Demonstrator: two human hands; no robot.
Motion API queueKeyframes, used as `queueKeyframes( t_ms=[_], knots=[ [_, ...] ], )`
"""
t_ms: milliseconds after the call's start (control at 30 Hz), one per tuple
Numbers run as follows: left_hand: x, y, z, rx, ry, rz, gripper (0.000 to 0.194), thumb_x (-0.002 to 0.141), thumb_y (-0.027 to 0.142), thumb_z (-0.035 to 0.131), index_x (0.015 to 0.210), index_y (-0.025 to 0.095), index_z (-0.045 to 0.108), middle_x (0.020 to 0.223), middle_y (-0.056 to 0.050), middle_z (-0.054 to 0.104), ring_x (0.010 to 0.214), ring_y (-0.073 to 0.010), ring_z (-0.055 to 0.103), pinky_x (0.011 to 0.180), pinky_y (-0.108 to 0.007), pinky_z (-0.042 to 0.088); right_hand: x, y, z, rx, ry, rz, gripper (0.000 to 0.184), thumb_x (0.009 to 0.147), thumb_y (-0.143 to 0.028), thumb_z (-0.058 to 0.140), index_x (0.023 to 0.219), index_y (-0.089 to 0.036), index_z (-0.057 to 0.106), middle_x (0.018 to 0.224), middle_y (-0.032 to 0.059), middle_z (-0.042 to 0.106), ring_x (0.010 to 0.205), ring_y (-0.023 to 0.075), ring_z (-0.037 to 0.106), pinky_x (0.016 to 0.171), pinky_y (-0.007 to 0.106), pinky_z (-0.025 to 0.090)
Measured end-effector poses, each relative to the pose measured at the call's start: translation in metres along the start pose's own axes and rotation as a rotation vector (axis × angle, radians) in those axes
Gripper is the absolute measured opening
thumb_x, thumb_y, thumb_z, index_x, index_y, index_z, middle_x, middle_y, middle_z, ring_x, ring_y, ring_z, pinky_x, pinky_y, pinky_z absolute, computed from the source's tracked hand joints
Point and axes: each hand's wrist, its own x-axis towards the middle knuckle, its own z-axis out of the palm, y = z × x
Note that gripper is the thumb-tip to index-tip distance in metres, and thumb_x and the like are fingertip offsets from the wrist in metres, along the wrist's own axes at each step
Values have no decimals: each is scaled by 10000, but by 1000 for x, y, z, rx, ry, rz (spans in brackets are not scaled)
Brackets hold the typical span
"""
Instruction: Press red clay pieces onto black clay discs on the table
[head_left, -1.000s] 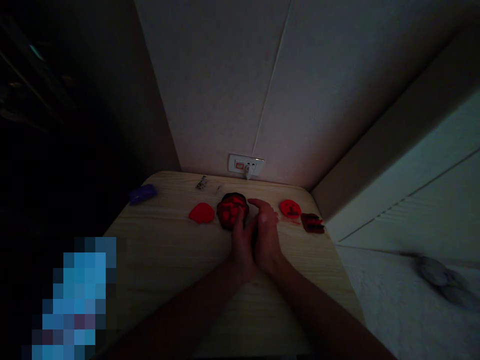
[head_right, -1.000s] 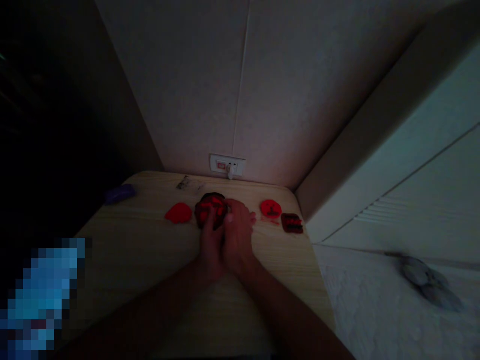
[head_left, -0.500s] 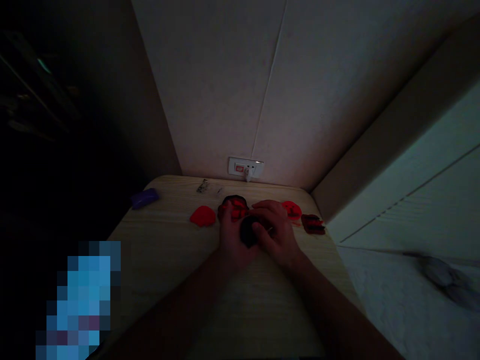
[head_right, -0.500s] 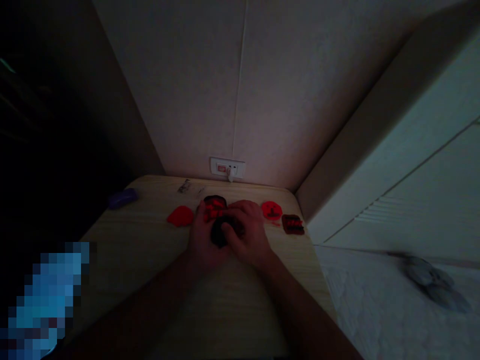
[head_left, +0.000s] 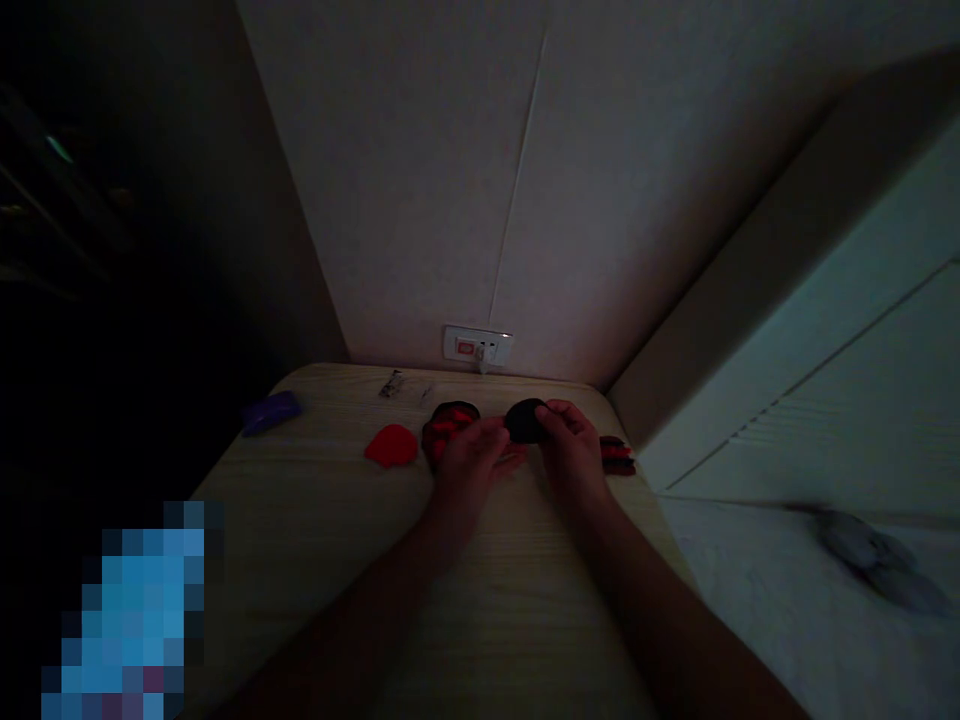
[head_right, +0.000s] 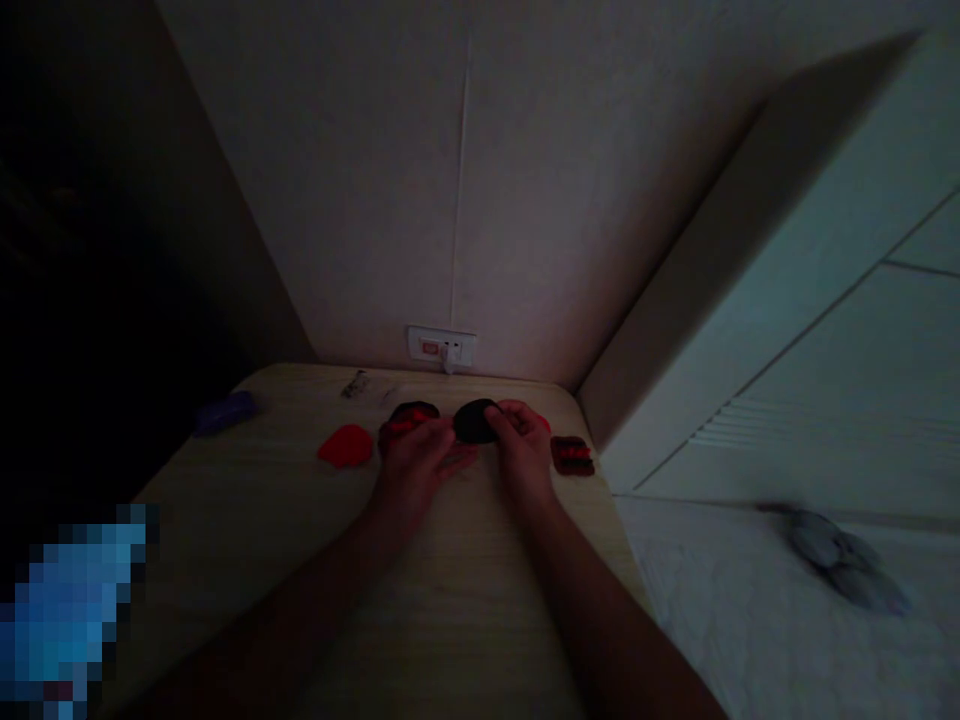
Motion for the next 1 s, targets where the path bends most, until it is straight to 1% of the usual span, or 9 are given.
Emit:
queueKeyframes(
  t_ms=[100, 167, 300, 467, 567, 667, 800, 900, 1000],
  knots=[
    [1, 1, -1, 60, 58, 73, 357, 648, 377, 912, 875, 150, 757, 835, -47, 771, 729, -192, 730, 790, -383, 629, -5, -2, 5, 56, -15, 47, 267, 673, -298, 870, 851, -213, 690, 774, -14, 720, 698, 158, 660, 667, 290, 525],
    [2, 3, -1, 79, 82, 95, 345, 641, 378, 913, 844, 143, 762, 812, -52, 773, 716, -193, 731, 761, -377, 638, -8, -3, 7, 57, -27, 60, 270, 679, -291, 861, 885, -215, 704, 775, -13, 725, 698, 160, 663, 659, 289, 523],
    [1, 6, 1, 102, 135, 115, 360, 626, 346, 921, 881, 138, 776, 777, -57, 776, 651, -181, 726, 693, -349, 637, -10, -2, 7, 57, -23, 70, 271, 679, -289, 861, 894, -207, 719, 788, -9, 733, 705, 152, 664, 667, 280, 523],
    [0, 7, -2, 194, 189, 179, 342, 654, 312, 907, 918, 130, 789, 799, -76, 791, 649, -182, 740, 683, -321, 632, -10, 2, 5, -19, 8, -48, 264, 719, -298, 860, 926, -211, 721, 793, -21, 722, 719, 132, 663, 695, 266, 527],
    [0, 7, -5, 314, 184, 231, 339, 716, 338, 864, 976, 130, 800, 841, -85, 804, 677, -194, 754, 696, -320, 633, -13, 5, 6, -71, 36, -92, 270, 719, -311, 864, 923, -210, 718, 818, -9, 736, 738, 139, 679, 720, 277, 543],
    [-1, 7, -7, 431, 174, 274, 341, 762, 356, 826, 1024, 139, 803, 834, -83, 807, 705, -207, 763, 690, -307, 625, -19, 5, 9, -117, 80, -140, 264, 711, -315, 866, 900, -214, 712, 816, -2, 743, 747, 155, 693, 727, 292, 560],
    [-2, 8, -7, 477, 195, 340, 287, 761, 333, 820, 983, 151, 809, 829, -72, 807, 706, -205, 760, 655, -287, 617, -26, 3, 14, -166, 72, -179, 246, 718, -314, 862, 879, -221, 701, 792, -4, 736, 718, 159, 690, 695, 294, 567],
    [-4, 9, -5, 481, 221, 367, 238, 782, 327, 796, 942, 152, 809, 777, -58, 794, 669, -189, 745, 628, -273, 604, -28, 2, 15, -171, 62, -183, 235, 718, -308, 859, 860, -218, 694, 772, -9, 723, 700, 153, 678, 681, 287, 560],
    [-3, 10, -5, 474, 218, 385, 214, 781, 332, 794, 903, 156, 798, 739, -44, 774, 635, -169, 724, 596, -250, 579, -27, 3, 15, -174, 59, -187, 224, 719, -296, 855, 852, -216, 693, 762, -13, 714, 690, 142, 662, 671, 272, 547]
  ],
)
